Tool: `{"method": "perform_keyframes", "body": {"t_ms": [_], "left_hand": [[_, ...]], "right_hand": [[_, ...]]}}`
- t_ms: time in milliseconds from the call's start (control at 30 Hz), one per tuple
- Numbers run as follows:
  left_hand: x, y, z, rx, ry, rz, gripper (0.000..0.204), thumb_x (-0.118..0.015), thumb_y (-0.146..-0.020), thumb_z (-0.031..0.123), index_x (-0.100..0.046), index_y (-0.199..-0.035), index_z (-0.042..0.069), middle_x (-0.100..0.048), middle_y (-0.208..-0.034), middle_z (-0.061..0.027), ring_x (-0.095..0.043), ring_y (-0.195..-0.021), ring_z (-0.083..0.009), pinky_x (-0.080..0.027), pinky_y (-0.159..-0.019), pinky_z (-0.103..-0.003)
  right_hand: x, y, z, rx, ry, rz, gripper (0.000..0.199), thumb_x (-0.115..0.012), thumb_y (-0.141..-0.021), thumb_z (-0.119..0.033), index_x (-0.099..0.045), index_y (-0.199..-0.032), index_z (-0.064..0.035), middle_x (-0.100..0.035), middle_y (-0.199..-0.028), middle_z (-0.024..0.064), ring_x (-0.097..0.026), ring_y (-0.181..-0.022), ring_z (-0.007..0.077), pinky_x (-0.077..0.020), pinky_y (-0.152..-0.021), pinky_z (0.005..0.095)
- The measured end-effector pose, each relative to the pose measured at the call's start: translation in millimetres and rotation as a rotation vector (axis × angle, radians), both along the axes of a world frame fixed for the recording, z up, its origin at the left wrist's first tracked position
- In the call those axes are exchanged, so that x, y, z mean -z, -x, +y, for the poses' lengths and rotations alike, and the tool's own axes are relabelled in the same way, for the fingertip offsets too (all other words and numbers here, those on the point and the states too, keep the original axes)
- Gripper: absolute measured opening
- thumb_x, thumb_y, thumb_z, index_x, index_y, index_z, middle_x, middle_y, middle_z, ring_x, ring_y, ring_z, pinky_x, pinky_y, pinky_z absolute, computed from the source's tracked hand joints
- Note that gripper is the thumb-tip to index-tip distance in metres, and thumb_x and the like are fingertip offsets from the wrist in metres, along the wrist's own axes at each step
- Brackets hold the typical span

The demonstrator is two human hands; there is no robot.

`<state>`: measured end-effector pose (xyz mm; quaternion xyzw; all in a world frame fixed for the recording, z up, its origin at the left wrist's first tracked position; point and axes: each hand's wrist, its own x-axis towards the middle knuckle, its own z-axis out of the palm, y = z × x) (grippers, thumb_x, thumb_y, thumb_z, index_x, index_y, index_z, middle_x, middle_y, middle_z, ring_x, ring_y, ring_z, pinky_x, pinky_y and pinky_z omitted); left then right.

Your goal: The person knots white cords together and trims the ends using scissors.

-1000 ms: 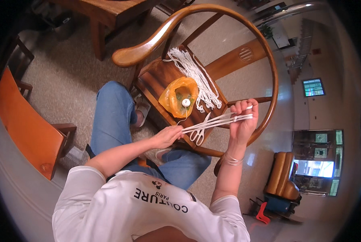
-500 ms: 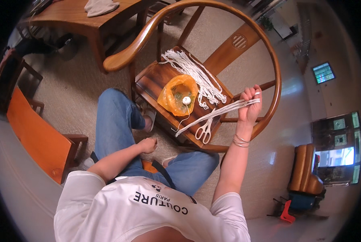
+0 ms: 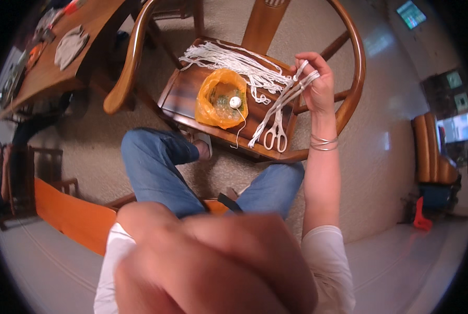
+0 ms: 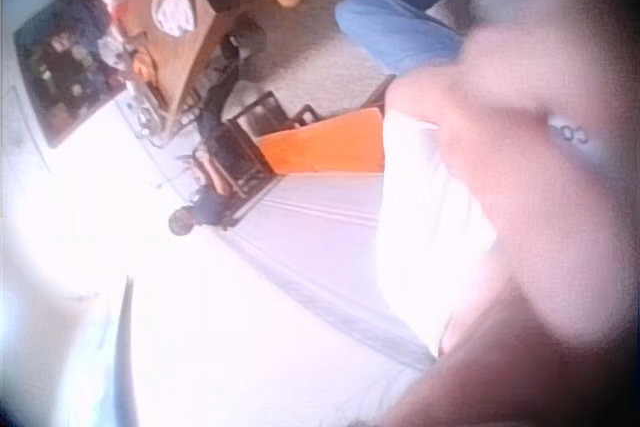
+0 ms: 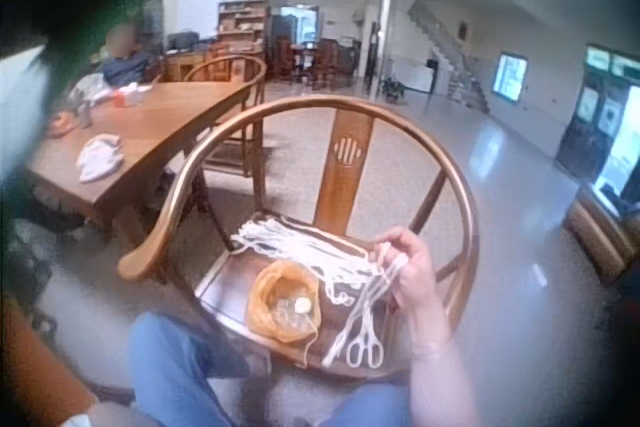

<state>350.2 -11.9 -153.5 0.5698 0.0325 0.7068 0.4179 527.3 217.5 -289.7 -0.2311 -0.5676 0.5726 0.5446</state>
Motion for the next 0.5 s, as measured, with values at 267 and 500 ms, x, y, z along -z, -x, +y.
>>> {"method": "perform_keyframes", "body": {"t_ms": [267,500], "left_hand": [[-27.0,-17.5,-28.4,0.308,0.298,-0.059,0.006,-0.062,-0.085,0.013,-0.063,-0.087,0.018,-0.054,-0.095,0.0013,-0.047,-0.082,-0.0133,-0.040,-0.067,-0.023],[-21.2,-27.2,-14.8,0.435,0.289,0.018,0.006,-0.062,-0.085,0.013,-0.062,-0.086,0.018,-0.053,-0.094,0.0016,-0.047,-0.081,-0.0133,-0.040,-0.068,-0.024]], "right_hand": [[-3.9,4.4,-3.0,-0.034,-0.075,0.094,0.015,-0.050,-0.087,-0.003,-0.061,-0.097,0.0003,-0.058,-0.080,0.0033,-0.054,-0.071,0.0083,-0.0432,-0.063,0.0201],[-0.2,3.7,-3.7,-0.109,-0.118,0.066,0.016,-0.052,-0.086,-0.006,-0.059,-0.099,0.0018,-0.057,-0.081,0.0073,-0.056,-0.075,0.0133,-0.0462,-0.068,0.0237]]}}
